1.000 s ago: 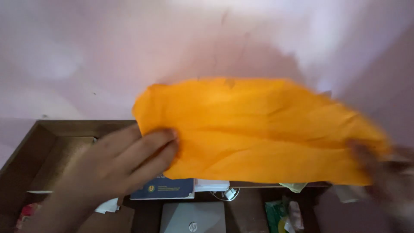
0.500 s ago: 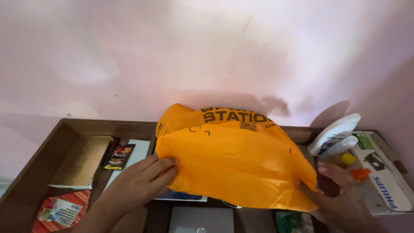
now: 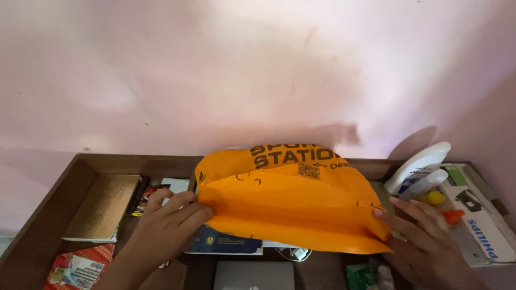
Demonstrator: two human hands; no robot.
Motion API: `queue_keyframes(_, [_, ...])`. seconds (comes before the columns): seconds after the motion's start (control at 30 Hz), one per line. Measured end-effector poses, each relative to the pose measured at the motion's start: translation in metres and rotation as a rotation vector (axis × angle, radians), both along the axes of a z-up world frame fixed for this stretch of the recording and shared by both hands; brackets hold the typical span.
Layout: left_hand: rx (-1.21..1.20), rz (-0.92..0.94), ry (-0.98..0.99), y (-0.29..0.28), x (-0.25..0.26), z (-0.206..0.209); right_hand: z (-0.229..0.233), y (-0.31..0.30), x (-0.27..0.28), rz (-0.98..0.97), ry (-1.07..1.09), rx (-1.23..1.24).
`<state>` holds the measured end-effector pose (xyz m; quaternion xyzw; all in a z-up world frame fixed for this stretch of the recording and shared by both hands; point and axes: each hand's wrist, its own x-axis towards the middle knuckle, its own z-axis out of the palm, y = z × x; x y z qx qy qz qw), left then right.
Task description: Organizing and cleaning items on a desk, including books, papers, and a bag
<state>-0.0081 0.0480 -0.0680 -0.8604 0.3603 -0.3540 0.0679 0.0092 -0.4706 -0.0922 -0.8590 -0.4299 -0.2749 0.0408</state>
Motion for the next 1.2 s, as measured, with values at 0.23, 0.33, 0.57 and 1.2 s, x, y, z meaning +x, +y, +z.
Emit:
queue_keyframes(0.23, [-0.085,0.021,0.038,0.003,0.004,0.004,-0.034,-0.021,0.000,-0.249,0.070,-0.003])
queue_keyframes(0.33, [-0.181,-0.063,0.199,0.005,0.004,0.004,0.032,0.034,-0.004,-0.777,0.679,0.097])
queue_keyframes(0.57, [-0.261,-0.309,0.730,-0.003,0.014,0.011,-0.028,-0.024,0.002,-0.072,0.121,-0.287])
queue_keyframes(1.2, [-0.228,-0.213,0.231,0.004,0.011,-0.012,-0.080,-0.055,0.019,-0.535,0.305,0.251])
